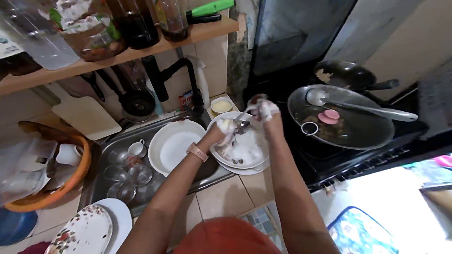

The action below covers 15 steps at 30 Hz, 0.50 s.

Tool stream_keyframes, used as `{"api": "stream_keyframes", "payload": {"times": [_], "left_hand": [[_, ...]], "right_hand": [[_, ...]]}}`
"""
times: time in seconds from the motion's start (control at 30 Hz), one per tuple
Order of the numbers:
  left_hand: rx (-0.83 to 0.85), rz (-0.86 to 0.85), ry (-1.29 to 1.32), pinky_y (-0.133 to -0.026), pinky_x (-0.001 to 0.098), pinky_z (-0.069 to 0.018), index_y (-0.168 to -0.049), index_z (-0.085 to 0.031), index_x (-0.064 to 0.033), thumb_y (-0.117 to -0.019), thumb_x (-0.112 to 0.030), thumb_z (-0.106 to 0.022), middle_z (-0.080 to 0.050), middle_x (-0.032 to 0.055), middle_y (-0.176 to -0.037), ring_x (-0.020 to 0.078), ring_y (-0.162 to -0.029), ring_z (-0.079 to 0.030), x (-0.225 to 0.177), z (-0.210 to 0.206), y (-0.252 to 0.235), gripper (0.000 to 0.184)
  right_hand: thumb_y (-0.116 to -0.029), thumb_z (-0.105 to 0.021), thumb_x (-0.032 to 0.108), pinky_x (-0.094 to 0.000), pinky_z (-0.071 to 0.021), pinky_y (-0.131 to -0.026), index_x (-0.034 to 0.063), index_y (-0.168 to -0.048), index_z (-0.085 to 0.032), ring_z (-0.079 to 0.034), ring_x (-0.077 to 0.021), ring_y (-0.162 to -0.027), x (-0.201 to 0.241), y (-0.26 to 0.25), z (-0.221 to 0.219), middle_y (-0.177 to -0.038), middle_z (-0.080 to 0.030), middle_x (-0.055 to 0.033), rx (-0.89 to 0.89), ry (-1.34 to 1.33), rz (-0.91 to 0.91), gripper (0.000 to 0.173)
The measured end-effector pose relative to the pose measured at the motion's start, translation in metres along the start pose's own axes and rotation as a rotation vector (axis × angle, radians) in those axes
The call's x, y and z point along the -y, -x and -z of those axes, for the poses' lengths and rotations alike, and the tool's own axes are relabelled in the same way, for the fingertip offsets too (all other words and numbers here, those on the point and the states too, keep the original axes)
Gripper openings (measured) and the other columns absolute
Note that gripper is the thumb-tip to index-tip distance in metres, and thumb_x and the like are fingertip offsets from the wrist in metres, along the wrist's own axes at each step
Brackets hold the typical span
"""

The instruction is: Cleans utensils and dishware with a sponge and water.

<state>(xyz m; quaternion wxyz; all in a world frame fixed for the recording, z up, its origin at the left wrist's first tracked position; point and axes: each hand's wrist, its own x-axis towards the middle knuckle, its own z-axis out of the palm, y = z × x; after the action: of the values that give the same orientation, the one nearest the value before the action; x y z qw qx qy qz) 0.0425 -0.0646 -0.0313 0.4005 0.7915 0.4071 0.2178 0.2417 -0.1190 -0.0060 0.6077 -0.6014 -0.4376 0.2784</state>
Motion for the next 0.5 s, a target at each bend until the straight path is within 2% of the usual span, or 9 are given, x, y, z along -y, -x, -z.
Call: {"api": "stream_keyframes", "payload": {"times": [0.03, 0.07, 0.1, 0.13, 0.17, 0.2, 0.23, 0.33, 0.5], "left_hand": [[-0.043, -0.003, 0.002, -0.104, 0.0555, -0.0472, -0.137, -0.051, 0.0100, -0.0946, -0.003, -0.069, -0.060, 0.0321, -0.130, 0.0425, -0.119, -0.060, 0.008, 0.008, 0.000, 0.048], [-0.084, 0.010, 0.004, -0.099, 0.0547, -0.0497, -0.134, -0.053, 0.0092, -0.0967, -0.007, -0.067, -0.062, 0.0308, -0.125, 0.0406, -0.112, -0.062, 0.013, 0.017, 0.000, 0.043], [-0.116, 0.051, 0.002, -0.093, 0.0546, -0.0511, -0.131, -0.055, 0.0081, -0.0981, -0.010, -0.066, -0.063, 0.0296, -0.119, 0.0393, -0.105, -0.063, 0.017, 0.029, 0.003, 0.039], [-0.139, 0.109, -0.015, -0.090, 0.0561, -0.0510, -0.129, -0.056, 0.0075, -0.0992, -0.013, -0.065, -0.063, 0.0296, -0.116, 0.0400, -0.102, -0.063, 0.022, 0.041, 0.005, 0.038], [-0.157, 0.171, -0.062, -0.090, 0.0593, -0.0504, -0.128, -0.056, 0.0082, -0.0998, -0.014, -0.065, -0.063, 0.0315, -0.115, 0.0433, -0.102, -0.063, 0.029, 0.052, 0.008, 0.037], [-0.167, 0.236, -0.124, -0.090, 0.0624, -0.0493, -0.127, -0.056, 0.0095, -0.1000, -0.014, -0.064, -0.062, 0.0337, -0.116, 0.0469, -0.103, -0.062, 0.037, 0.061, 0.011, 0.037], [-0.162, 0.298, -0.206, -0.092, 0.0649, -0.0483, -0.127, -0.057, 0.0101, -0.1002, -0.013, -0.064, -0.062, 0.0351, -0.117, 0.0496, -0.106, -0.062, 0.044, 0.069, 0.014, 0.036], [-0.079, 0.519, -0.359, -0.100, 0.0660, -0.0447, -0.129, -0.058, 0.0101, -0.1011, -0.011, -0.061, -0.061, 0.0356, -0.125, 0.0513, -0.117, -0.059, 0.067, 0.081, 0.024, 0.035], [0.038, 0.693, -0.354, -0.108, 0.0594, -0.0415, -0.132, -0.056, 0.0120, -0.1031, -0.014, -0.057, -0.057, 0.0340, -0.134, 0.0457, -0.127, -0.055, 0.120, 0.075, 0.038, 0.039]], "right_hand": [[-0.1115, -0.034, 0.023, -0.0376, -0.0555, -0.083, -0.0099, -0.134, -0.053, -0.065, -0.0193, -0.090, -0.009, 0.001, -0.003, -0.110, -0.066, -0.0209, 0.047, 0.048, -0.058, 0.044], [-0.1118, -0.034, 0.023, -0.0428, -0.0547, -0.081, -0.0102, -0.132, -0.053, -0.063, -0.0241, -0.086, -0.018, 0.002, -0.006, -0.105, -0.065, -0.0223, 0.108, 0.135, -0.127, 0.043], [-0.1118, -0.037, 0.022, -0.0482, -0.0538, -0.081, -0.0097, -0.127, -0.057, -0.063, -0.0297, -0.085, -0.028, 0.002, -0.010, -0.101, -0.064, -0.0239, 0.171, 0.257, -0.179, 0.041], [-0.1107, -0.041, 0.020, -0.0534, -0.0531, -0.086, -0.0072, -0.127, -0.061, -0.066, -0.0355, -0.092, -0.036, 0.004, -0.015, -0.106, -0.066, -0.0261, 0.238, 0.392, -0.211, 0.037], [-0.1088, -0.047, 0.017, -0.0586, -0.0499, -0.098, -0.0034, -0.132, -0.062, -0.065, -0.0412, -0.109, -0.041, 0.007, -0.019, -0.120, -0.066, -0.0282, 0.302, 0.503, -0.237, 0.034], [-0.1066, -0.052, 0.014, -0.0615, -0.0459, -0.105, -0.0012, -0.136, -0.061, -0.061, -0.0446, -0.122, -0.048, 0.010, -0.025, -0.131, -0.062, -0.0295, 0.362, 0.598, -0.268, 0.034], [-0.1052, -0.055, 0.015, -0.0630, -0.0449, -0.106, 0.0013, -0.138, -0.060, -0.059, -0.0458, -0.125, -0.054, 0.013, -0.030, -0.134, -0.061, -0.0294, 0.405, 0.665, -0.296, 0.036], [-0.1052, -0.055, 0.018, -0.0643, -0.0460, -0.103, 0.0062, -0.138, -0.060, -0.060, -0.0454, -0.125, -0.057, 0.015, -0.044, -0.133, -0.062, -0.0278, 0.479, 0.773, -0.338, 0.035], [-0.1030, -0.058, 0.015, -0.0620, -0.0451, -0.104, -0.0096, -0.126, -0.062, -0.059, -0.0465, -0.124, -0.038, 0.019, -0.049, -0.130, -0.061, -0.0326, 0.414, 0.846, -0.403, 0.034]]}}
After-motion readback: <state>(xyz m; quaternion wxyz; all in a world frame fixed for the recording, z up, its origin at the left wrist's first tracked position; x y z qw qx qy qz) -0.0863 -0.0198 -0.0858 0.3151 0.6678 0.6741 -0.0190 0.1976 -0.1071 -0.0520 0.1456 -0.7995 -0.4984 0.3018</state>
